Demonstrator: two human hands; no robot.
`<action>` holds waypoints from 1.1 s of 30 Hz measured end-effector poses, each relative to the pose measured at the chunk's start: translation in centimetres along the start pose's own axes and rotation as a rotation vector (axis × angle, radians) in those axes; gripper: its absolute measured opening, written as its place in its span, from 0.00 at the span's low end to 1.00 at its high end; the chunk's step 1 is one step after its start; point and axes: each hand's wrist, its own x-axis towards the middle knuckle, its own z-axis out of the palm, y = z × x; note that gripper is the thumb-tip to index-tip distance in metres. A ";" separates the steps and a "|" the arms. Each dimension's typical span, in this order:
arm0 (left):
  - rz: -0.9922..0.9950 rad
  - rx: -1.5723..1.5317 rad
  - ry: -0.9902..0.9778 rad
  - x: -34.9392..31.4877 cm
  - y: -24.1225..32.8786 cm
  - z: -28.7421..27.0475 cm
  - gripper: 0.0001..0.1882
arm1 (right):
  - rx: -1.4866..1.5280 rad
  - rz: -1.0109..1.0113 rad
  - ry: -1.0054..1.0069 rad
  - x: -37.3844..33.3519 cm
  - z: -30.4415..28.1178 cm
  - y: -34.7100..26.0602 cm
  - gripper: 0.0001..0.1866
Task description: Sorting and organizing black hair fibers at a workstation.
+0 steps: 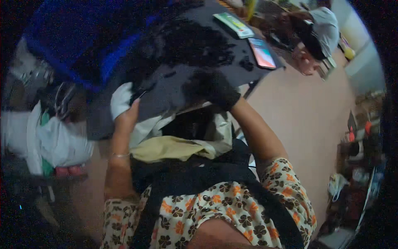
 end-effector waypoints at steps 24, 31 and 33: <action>-0.708 -0.906 -0.380 0.3 8.0 -3.9 0.17 | -0.049 -0.407 -0.017 -1.1 2.6 -5.8 0.17; -0.659 -1.165 -0.307 -0.4 7.8 -3.5 0.14 | -0.027 -0.282 -0.094 -1.2 1.4 -7.9 0.11; -0.642 -1.120 -0.278 -0.8 7.7 -3.4 0.13 | -0.301 -0.367 -0.138 -0.8 2.0 -7.8 0.12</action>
